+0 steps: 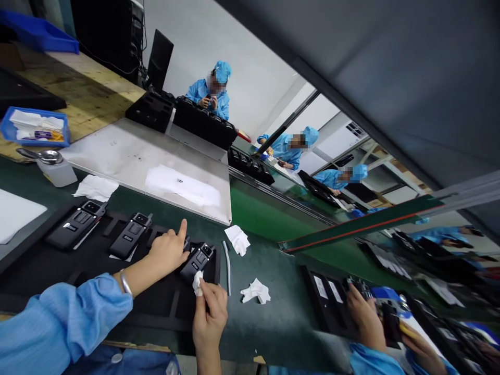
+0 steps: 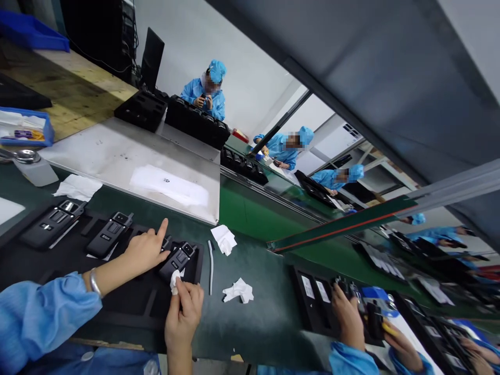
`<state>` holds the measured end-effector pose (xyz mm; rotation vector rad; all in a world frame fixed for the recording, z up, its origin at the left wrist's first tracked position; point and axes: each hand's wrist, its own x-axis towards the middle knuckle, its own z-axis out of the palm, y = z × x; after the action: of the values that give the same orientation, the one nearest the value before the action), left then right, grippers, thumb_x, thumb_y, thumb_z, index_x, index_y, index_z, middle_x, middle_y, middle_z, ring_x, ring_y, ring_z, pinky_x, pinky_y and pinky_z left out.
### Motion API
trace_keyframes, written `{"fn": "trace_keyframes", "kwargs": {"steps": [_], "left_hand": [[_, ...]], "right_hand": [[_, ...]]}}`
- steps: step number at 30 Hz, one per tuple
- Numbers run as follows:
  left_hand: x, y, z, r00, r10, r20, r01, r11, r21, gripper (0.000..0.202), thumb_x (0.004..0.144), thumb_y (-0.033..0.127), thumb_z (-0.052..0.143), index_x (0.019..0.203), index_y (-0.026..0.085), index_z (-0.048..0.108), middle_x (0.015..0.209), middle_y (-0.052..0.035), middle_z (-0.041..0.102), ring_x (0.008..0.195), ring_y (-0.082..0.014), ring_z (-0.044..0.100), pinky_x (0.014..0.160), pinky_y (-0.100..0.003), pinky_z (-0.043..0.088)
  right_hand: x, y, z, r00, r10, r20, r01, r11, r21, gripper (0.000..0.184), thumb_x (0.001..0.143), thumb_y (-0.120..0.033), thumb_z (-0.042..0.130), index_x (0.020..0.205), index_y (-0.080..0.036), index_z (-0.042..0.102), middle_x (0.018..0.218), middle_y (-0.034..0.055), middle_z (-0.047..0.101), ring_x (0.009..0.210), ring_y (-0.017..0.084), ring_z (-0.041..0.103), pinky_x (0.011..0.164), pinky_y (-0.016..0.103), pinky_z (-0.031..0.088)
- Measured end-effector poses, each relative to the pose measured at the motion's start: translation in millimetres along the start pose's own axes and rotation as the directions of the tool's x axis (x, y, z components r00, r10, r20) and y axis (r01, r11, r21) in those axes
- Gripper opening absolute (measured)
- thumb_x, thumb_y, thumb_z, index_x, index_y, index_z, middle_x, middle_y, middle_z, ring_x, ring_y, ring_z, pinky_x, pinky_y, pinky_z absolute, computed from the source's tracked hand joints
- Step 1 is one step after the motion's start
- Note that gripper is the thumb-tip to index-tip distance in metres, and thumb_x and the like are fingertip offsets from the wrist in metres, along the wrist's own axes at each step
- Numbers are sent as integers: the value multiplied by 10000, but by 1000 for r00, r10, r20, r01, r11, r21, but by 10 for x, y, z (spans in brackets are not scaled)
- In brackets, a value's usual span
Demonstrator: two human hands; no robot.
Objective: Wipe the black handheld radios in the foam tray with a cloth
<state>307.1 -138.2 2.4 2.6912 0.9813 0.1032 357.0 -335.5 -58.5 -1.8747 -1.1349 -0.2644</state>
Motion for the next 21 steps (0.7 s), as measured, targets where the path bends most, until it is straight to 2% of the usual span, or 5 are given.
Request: {"fn": "trace_keyframes", "kwargs": {"steps": [5,9,13,18,21], "left_hand": [[-226,-223,33,987,133,-86,-145,978,-147,928,848,309,637,1597,149,114,1147,-155,684,988,-302,705,853,-394,563],[-676,-537,109,865,312,-393,-470,778,-417,956,832,259,654,1597,223,82,1302,-107,646,1148,-242,664,996,-346,540],[-961,-677,134,790,353,-500,-578,699,-420,960,826,225,664,1598,198,94,1330,-131,639,1200,-244,642,1048,-379,526],[-1017,-688,138,734,373,-567,-633,678,-374,946,828,199,662,1597,175,112,1336,-162,634,1198,-259,646,1023,-398,552],[-1027,-707,158,721,358,-593,-637,680,-364,927,824,179,669,1592,160,150,1348,-172,621,1200,-255,643,1030,-382,548]], "right_hand": [[-16,81,-34,999,25,-40,-22,997,77,314,965,-126,537,1210,-254,687,979,50,656,924,188,594,847,360,481],[126,120,-156,998,31,-55,-23,991,133,315,954,-132,558,1208,-259,694,979,52,653,905,186,602,775,327,500],[476,-160,-253,986,-165,-4,163,973,163,389,927,-76,545,1187,-319,702,974,24,637,927,179,586,972,455,451],[815,-670,-162,849,-453,270,438,891,117,405,918,-92,525,1104,-394,721,960,-25,672,955,176,560,1139,582,258],[876,-675,-85,799,-506,324,513,856,69,385,926,-103,535,1086,-399,720,955,-47,690,938,165,545,1168,606,167]]}}
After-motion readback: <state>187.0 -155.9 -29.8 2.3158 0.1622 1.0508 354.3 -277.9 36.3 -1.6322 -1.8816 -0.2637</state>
